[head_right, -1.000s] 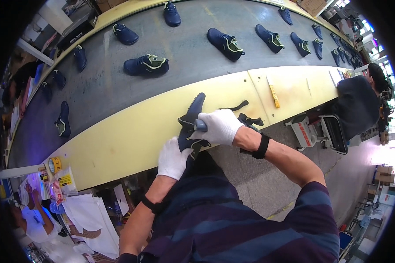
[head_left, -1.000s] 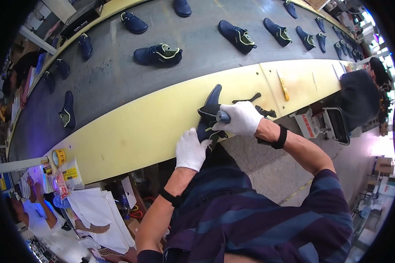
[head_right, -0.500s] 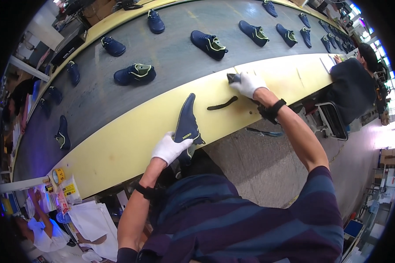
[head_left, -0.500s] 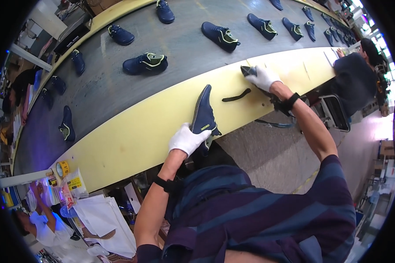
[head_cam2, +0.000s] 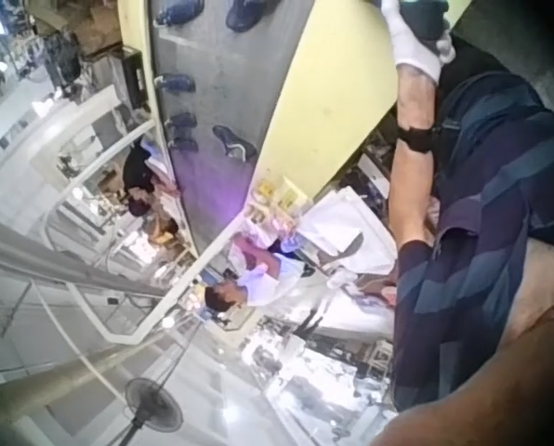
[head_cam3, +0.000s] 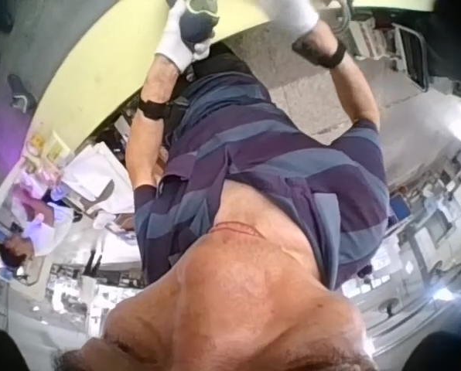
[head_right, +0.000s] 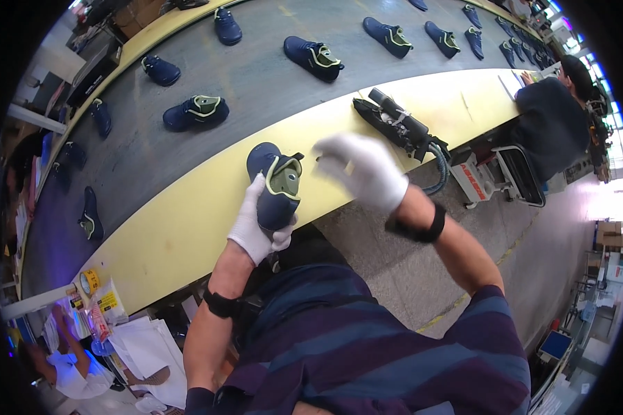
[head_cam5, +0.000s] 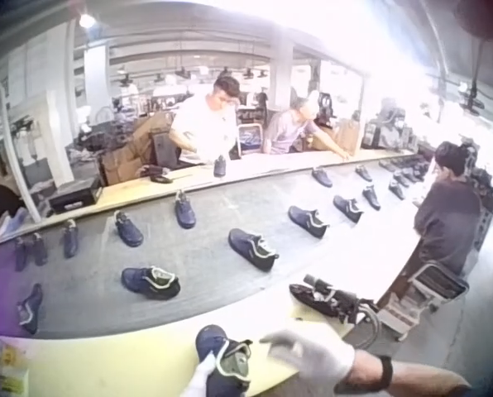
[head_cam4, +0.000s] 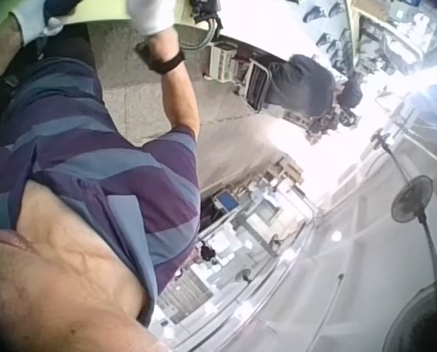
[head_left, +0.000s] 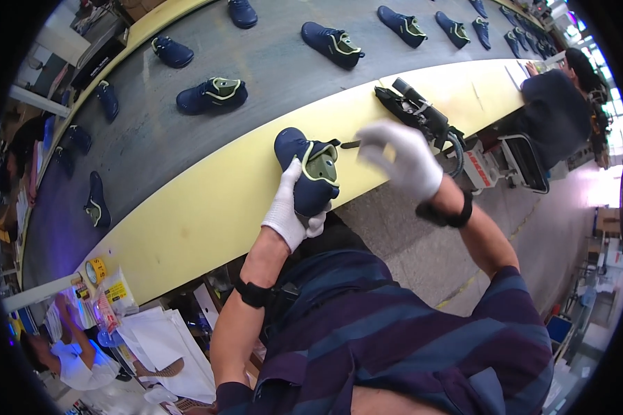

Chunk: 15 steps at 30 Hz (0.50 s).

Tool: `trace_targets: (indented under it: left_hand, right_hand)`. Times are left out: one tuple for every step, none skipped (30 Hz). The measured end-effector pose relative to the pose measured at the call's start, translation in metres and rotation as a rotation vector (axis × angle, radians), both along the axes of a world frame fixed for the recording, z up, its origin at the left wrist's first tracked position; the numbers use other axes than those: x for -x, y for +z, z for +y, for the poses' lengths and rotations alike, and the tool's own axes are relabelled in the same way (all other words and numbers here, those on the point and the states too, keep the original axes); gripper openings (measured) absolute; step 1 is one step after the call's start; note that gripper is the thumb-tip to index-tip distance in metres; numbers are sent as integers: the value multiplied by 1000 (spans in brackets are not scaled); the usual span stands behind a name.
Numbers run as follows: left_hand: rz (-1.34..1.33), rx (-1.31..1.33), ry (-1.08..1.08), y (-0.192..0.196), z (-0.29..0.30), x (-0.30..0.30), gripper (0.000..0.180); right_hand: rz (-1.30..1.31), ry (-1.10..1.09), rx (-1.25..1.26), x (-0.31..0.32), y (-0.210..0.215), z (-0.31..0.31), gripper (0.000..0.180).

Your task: The recorder uses a hand scraper to clean or refine the edges of blue athletic shoes on a conveyor belt.

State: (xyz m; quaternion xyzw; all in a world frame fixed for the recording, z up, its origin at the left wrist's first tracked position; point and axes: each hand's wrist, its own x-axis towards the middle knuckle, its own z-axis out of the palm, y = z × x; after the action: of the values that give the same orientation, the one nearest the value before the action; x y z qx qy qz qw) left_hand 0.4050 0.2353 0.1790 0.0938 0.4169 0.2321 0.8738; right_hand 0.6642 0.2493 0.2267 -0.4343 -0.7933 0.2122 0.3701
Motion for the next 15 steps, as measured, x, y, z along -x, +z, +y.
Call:
trace_targets:
  left_hand:
    - [3,7,14,0,0,-2,70]
    - [4,7,12,1,0,-6,70]
    - [41,29,66,4,0,-13,69]
    - [76,48,119,6,3,-18,68]
    - [70,37,109,7,3,-19,68]
    - [44,15,59,6,-1,-18,67]
    - [12,-12,3,4,-3,-19,67]
    - [-13,7,-4,7,-6,-16,68]
    - [-30,20,17,10,-9,-16,68]
    - [-42,32,44,13,-13,-12,69]
    - [-50,27,53,15,-15,-9,70]
    - [-49,34,85,20,-20,-4,71]
    - [-65,57,107,23,-22,-2,72]
    - [-79,80,132,25,-23,0,72]
    - [-98,88,123,25,-23,1,72]
  right_hand:
    - [-34,45,127,17,13,-18,34]
    - [-7,70,208,32,18,-30,37]
    - [-34,29,138,44,16,-35,33]
    - [-63,-13,65,52,10,-38,28]
    - [-69,-24,54,54,2,-38,28]
    - [1,-57,87,55,-8,-38,24]
    - [66,-95,115,53,-13,-35,20]
    - [109,-91,155,54,-11,-34,13]
    - [92,-66,116,52,-9,-32,12]
    - [79,-33,77,53,-9,-28,12]
    - [48,-45,-3,46,-7,-19,10]
    - [-22,-93,-110,30,-9,-4,10]
    - [-22,-184,-177,9,-11,16,11]
    - [-126,-354,-337,-18,-18,40,15]
    - [-140,-542,-226,-40,-22,57,23]
